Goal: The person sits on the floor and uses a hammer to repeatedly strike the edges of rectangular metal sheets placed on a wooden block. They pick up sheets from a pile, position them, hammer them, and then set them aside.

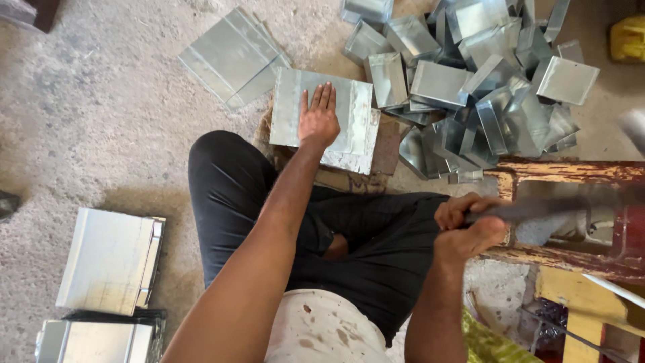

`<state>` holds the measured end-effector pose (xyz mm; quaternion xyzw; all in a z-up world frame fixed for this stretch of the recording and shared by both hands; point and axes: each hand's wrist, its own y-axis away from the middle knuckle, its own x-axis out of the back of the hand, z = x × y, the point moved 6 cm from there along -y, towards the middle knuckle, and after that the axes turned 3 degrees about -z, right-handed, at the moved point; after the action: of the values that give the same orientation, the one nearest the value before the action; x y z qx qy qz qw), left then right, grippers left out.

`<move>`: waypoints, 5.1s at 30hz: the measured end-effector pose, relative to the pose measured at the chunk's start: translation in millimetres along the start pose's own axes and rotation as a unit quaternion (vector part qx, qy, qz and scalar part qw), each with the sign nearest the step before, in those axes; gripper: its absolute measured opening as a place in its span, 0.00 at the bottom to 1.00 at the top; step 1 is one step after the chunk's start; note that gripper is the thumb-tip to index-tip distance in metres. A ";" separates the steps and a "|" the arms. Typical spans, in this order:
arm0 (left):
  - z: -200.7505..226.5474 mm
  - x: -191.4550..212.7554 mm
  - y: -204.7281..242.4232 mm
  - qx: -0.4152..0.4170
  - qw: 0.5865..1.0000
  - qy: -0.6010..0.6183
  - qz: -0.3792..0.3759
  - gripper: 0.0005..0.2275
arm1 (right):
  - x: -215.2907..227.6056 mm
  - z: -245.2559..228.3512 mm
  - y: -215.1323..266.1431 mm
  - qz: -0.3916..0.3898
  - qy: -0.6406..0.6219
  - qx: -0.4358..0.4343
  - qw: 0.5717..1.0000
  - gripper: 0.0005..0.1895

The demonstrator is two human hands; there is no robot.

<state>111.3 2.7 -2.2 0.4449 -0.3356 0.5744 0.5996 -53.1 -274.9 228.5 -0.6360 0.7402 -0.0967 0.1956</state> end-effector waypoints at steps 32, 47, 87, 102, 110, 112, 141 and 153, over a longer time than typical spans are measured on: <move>0.9 1.2 -7.6 0.005 0.999 -0.023 -0.023 0.30 | 6.6 61.7 77.5 -0.055 0.126 -0.165 0.977 0.18; 2.5 4.4 -4.9 0.004 0.999 -0.025 -0.020 0.31 | -3.1 71.9 100.2 -0.098 0.289 -0.151 0.940 0.16; 14.9 2.7 55.9 -0.018 1.000 -0.020 0.001 0.30 | -34.1 200.7 -2.5 -0.108 0.441 -0.031 0.890 0.29; 15.6 0.7 52.4 -0.024 0.999 -0.021 0.008 0.30 | -65.8 204.7 -56.7 -0.195 0.471 -0.144 0.848 0.21; 15.4 0.0 51.0 -0.042 0.996 -0.044 0.060 0.29 | -47.0 221.8 -30.3 -0.200 0.437 -0.226 0.847 0.25; 16.7 -0.4 49.6 -0.027 0.998 -0.061 0.018 0.30 | -30.4 233.6 -37.6 -0.175 0.426 -0.231 0.857 0.27; 26.2 24.9 52.0 -0.017 0.998 -0.054 -0.026 0.31 | -50.2 168.8 -44.5 -0.138 0.398 -0.061 0.905 0.20; 22.8 21.8 28.5 0.002 0.994 -0.077 -0.076 0.31 | -50.6 164.1 -39.3 -0.122 0.392 -0.107 0.906 0.21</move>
<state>88.1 -11.3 30.6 0.5131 -0.3449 0.4921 0.6129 55.9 -214.8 103.9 -0.6494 0.6796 -0.2817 -0.1926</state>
